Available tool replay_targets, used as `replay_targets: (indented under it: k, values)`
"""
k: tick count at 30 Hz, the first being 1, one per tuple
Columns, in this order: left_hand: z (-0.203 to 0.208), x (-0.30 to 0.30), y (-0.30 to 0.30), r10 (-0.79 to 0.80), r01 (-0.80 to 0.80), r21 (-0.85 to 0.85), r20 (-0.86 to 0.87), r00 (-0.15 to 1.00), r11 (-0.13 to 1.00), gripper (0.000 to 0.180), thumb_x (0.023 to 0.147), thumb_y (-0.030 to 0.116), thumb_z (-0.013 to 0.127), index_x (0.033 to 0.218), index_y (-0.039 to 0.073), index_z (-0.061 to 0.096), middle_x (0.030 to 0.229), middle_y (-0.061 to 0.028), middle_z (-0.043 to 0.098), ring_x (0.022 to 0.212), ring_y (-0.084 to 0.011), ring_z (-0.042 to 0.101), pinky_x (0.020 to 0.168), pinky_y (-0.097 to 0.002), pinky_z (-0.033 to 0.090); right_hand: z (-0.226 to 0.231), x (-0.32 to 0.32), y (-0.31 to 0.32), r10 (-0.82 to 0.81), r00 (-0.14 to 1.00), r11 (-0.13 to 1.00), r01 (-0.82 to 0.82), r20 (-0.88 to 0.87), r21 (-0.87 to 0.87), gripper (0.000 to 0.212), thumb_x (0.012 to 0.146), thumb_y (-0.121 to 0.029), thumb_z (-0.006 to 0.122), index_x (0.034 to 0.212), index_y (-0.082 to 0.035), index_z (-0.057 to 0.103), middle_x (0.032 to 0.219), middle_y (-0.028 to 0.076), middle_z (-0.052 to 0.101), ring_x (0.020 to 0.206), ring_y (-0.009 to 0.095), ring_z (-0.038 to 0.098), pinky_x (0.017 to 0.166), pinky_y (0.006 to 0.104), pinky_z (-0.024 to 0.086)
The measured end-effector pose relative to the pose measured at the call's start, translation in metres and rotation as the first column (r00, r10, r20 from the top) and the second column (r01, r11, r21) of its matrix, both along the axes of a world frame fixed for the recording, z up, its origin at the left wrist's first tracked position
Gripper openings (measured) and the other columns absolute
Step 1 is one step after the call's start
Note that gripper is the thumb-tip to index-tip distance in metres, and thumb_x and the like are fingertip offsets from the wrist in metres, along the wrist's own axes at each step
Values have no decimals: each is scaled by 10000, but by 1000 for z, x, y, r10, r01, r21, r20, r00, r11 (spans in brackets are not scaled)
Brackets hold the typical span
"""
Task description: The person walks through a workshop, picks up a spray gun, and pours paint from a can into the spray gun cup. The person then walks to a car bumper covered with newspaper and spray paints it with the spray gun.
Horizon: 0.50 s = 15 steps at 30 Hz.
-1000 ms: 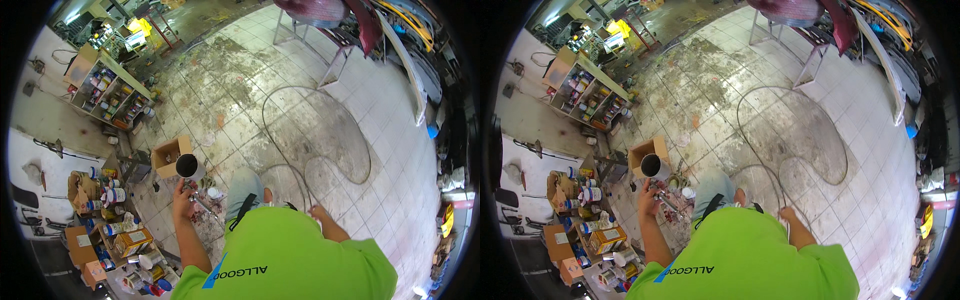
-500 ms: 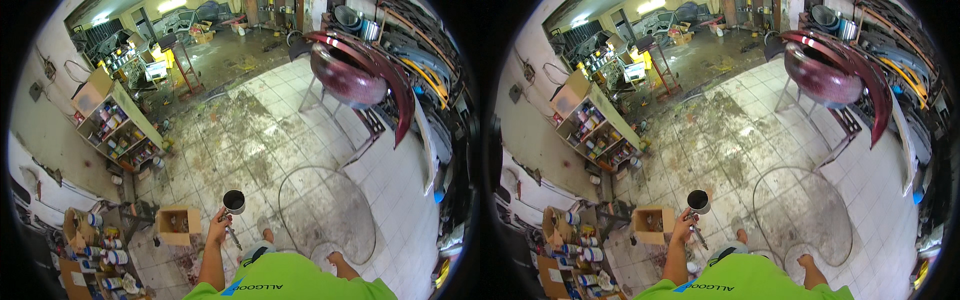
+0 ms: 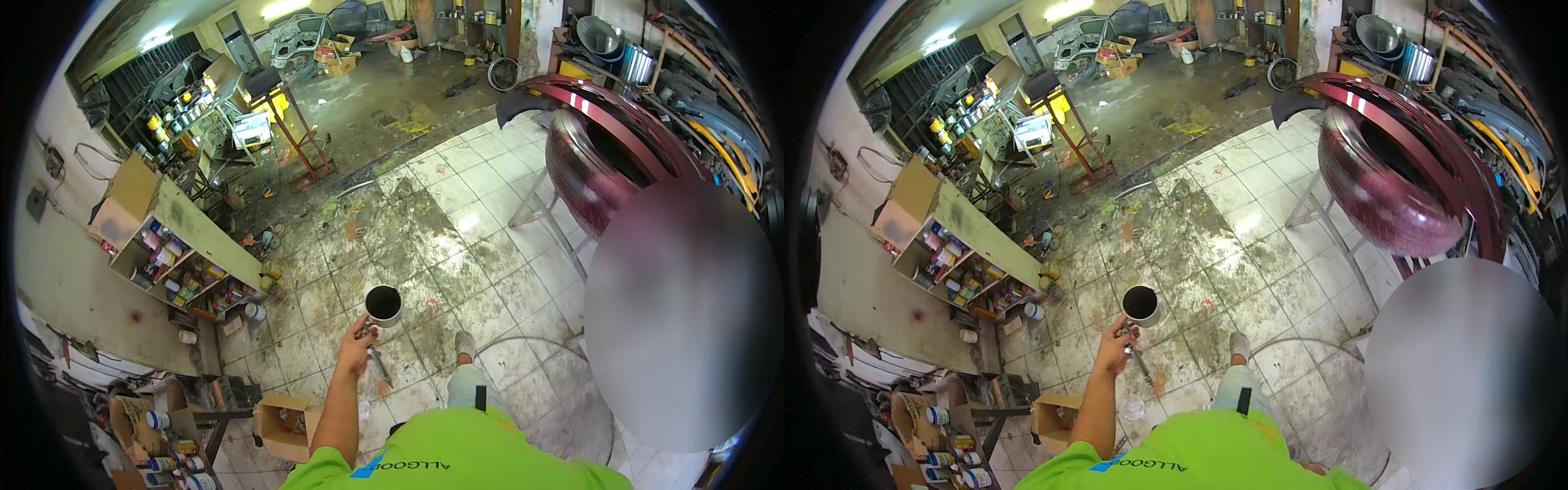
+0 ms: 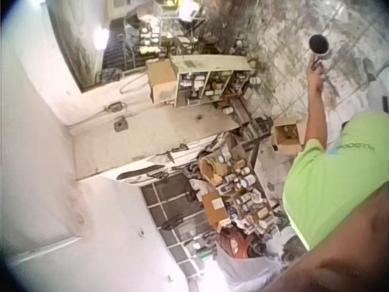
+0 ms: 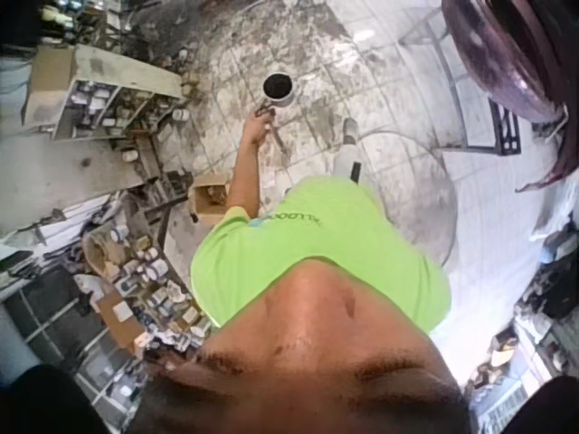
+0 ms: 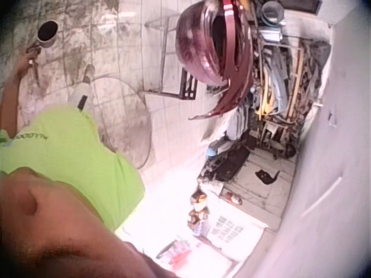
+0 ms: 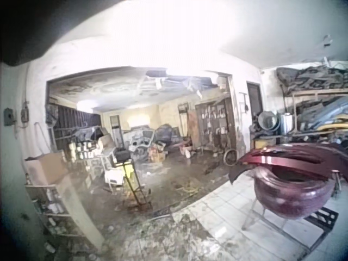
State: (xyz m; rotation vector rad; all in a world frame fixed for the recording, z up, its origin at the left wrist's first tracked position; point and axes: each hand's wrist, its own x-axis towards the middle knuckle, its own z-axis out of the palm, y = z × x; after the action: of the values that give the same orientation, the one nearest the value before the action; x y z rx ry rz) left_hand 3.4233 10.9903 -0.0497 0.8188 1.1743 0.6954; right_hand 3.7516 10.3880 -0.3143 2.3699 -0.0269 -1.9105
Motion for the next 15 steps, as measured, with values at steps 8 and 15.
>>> replay_targets:
  k: [8,15]
  values:
    - [54,54,180,242,-244,-6,-113,964,970,765,823,-76,557,1547,143,444,1052,-52,668,963,-201,627,701,-435,545,-61,278,531,459,795,742,-589,396,322,1091,880,-880,198,1165,38,714,1191,304,677,1164,434,642,1022,463,490]
    - [20,69,343,346,-354,-28,-150,926,935,804,796,-83,552,1552,163,428,1018,-53,654,904,-189,629,649,-466,594,109,343,1014,164,779,425,-609,605,670,865,887,-851,351,798,-124,812,826,221,735,887,387,720,873,441,543]
